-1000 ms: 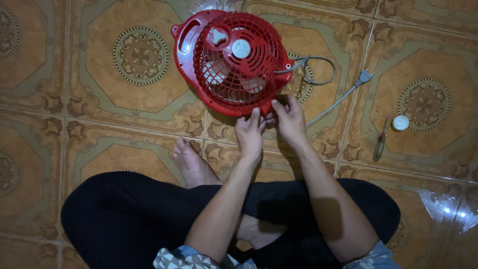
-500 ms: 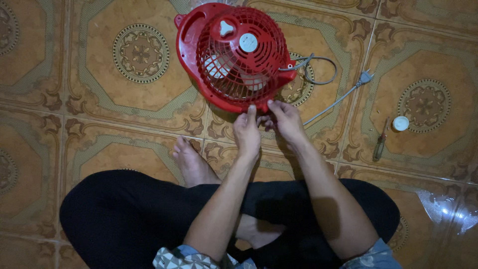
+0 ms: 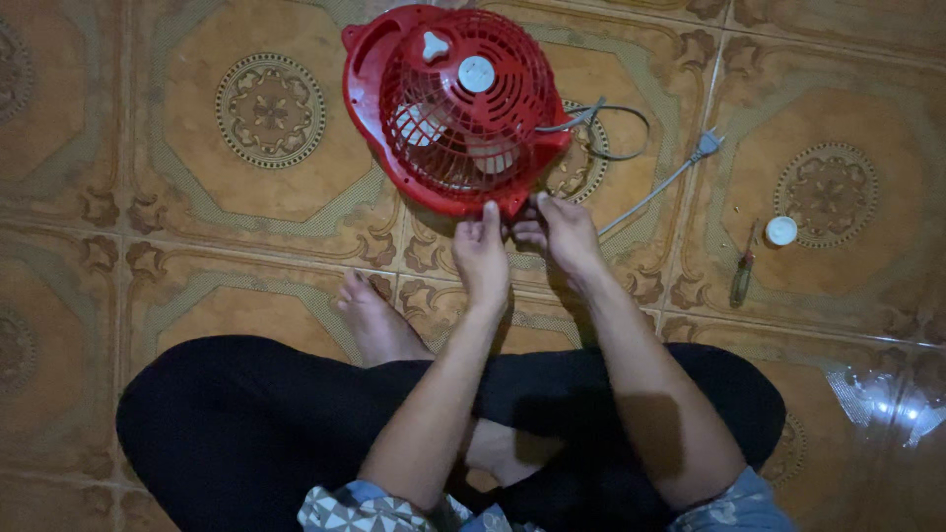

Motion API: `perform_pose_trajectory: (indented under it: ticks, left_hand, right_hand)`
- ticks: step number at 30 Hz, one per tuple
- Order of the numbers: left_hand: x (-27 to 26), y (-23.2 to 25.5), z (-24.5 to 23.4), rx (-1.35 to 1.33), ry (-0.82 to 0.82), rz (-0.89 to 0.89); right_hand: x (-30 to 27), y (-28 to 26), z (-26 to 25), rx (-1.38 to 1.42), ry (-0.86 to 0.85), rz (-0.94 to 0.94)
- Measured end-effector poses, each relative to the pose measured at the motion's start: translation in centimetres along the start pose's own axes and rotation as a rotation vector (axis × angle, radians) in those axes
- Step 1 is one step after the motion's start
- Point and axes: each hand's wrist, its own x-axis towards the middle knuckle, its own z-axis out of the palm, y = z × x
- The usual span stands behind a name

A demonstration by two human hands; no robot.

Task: The person assembles a red bird-shaped electric fan by hand. They place the fan blades into the motor housing, attach the front grille, and then secure the rear housing using a screwdriver.

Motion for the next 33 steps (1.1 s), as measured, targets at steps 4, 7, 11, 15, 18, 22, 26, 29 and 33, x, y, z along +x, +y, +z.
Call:
perform_pose_trajectory:
  ticks: [4, 7, 11, 15, 18, 22, 26, 29, 33]
  left_hand:
    - [-2.5, 0.6, 0.8, -0.049, 0.047, 0.149]
    - [-6.0, 1.4, 2.2, 0.065, -0.068, 0.218]
    - [-10.0, 2.4, 6.1, 0.283, -0.4, 0.539]
    - [-12.7, 1.8, 11.4, 0.417, -0.621, 0.726]
    - [-13.7, -0.7, 15.4, 0.451, -0.755, 0.797]
    - [-14.9, -4.3, 19.3, 0.426, -0.822, 0.794]
    - [-15.1, -5.2, 20.1, 0.657, -0.894, 0.641]
    - [-15.3, -4.9, 21.0, 0.698, -0.912, 0.61]
    - [-15.2, -4.9, 21.8, 0.678, -0.916, 0.519]
  right_hand:
    - [-1.6, -0.5, -0.9, -0.119, 0.016, -0.054]
    - [-3.4, -1.7, -2.8, -0.362, 0.088, -0.265]
    - [-5.9, -4.8, -7.7, -0.416, 0.207, -0.562]
    - [-9.8, -7.4, -14.1, -0.404, 0.391, -0.485]
    - [-12.0, -8.2, -19.1, -0.38, 0.51, -0.486]
    - [-14.0, -6.5, -23.6, -0.49, 0.691, -0.373]
    - [-14.0, -4.7, -25.9, -0.751, 0.726, -0.403]
    - [-13.6, -3.9, -26.4, -0.774, 0.719, -0.297]
    - [-13.4, -3.7, -26.2, -0.803, 0.732, -0.252]
